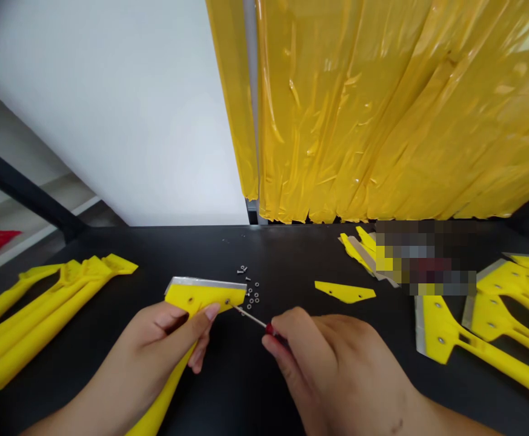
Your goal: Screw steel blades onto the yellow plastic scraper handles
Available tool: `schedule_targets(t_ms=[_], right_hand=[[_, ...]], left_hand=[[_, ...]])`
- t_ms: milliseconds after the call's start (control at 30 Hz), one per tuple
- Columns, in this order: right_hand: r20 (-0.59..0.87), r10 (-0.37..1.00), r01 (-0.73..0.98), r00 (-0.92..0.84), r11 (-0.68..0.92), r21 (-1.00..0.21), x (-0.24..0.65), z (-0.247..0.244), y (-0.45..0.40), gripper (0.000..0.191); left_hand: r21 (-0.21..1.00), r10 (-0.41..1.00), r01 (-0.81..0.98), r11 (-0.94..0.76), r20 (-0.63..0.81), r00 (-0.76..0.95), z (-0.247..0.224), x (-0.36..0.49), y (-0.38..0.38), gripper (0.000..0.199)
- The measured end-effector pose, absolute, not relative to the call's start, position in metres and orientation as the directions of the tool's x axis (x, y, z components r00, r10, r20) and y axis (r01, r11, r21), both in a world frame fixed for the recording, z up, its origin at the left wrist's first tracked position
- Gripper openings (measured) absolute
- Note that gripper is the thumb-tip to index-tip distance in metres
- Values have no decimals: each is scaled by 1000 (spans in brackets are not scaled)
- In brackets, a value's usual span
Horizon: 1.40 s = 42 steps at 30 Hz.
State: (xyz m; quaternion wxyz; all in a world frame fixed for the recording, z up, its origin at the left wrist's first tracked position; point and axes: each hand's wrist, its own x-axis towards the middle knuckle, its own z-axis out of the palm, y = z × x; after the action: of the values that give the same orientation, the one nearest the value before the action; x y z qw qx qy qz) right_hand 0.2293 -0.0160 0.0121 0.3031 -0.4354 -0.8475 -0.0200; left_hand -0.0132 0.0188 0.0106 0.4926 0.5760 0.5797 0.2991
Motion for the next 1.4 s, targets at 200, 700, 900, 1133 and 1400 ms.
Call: schedule_targets(t_ms=[200, 700, 900, 1133, 1400], right_hand=[[466, 808, 690, -361, 568, -449, 233, 9, -16, 6], [451, 665, 670, -595, 720, -179, 235, -4, 5, 38], [268, 759, 756, -593, 640, -140, 227, -25, 12, 39], [199, 820, 766, -537, 573, -292, 226, -28, 18, 24], [132, 865, 719, -484, 479, -504, 232, -3, 14, 11]], left_hand=[[919, 960, 349, 183, -244, 138, 6, -13, 19, 56], [888, 902, -180, 424, -395, 175, 16, -11, 22, 27], [892, 918, -220, 395, -372, 139, 20, -9, 20, 20], [886, 912, -228, 404, -370, 176, 22, -10, 19, 22], [847, 747, -47, 529, -439, 500, 27, -9, 4, 36]])
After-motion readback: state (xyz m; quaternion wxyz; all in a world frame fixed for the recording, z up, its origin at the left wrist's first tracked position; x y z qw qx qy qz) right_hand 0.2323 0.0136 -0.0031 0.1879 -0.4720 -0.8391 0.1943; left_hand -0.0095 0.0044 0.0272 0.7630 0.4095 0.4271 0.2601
